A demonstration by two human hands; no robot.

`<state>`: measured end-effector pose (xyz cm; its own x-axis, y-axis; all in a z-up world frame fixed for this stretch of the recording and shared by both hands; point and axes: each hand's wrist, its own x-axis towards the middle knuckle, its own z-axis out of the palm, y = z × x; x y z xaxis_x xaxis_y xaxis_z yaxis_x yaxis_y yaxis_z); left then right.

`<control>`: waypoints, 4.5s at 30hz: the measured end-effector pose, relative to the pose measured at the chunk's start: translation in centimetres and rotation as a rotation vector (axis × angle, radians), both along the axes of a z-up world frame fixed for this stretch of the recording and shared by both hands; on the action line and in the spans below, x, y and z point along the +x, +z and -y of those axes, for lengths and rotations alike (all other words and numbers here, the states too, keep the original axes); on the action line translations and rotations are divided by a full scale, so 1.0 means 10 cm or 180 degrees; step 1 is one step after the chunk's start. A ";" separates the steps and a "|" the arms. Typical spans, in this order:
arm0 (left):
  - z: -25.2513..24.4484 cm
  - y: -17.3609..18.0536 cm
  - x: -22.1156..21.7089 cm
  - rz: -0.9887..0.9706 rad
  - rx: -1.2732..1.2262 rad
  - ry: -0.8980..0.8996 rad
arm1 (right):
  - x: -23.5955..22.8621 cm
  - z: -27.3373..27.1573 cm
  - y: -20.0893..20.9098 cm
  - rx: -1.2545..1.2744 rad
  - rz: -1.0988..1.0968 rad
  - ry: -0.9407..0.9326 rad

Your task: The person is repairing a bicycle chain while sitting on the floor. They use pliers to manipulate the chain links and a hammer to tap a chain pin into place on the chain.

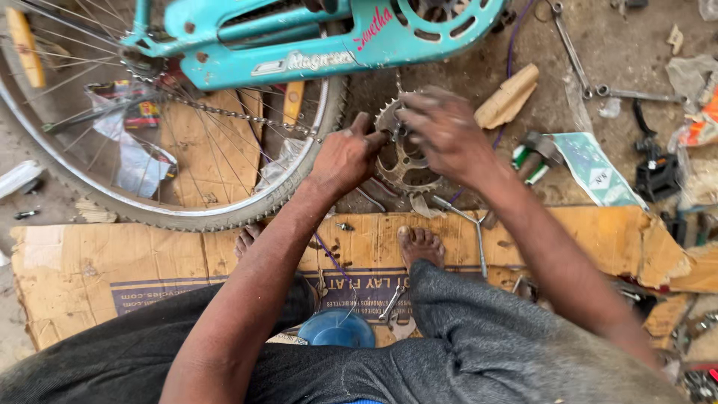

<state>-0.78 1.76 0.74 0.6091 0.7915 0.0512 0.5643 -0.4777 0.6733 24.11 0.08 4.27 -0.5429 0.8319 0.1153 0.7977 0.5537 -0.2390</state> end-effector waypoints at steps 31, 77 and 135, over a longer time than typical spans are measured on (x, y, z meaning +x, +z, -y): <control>-1.09 0.10 -0.07 -0.1786 -0.2302 -0.0973 | 0.01 -0.44 -0.40 -0.0552 -0.0297 0.0226; -0.91 0.33 0.07 -0.1984 -0.1574 -0.0332 | 0.11 1.27 0.53 -0.1615 -0.2329 -0.2923; -0.64 -0.30 0.00 -0.0917 -0.0568 0.0195 | -0.43 0.82 0.64 -0.2121 -0.1117 -0.2404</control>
<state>-0.74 8.18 -2.29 0.5294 0.8080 -0.2586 0.7674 -0.3262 0.5519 19.82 -8.08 10.70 0.1150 0.8919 -0.4373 0.7074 -0.3826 -0.5943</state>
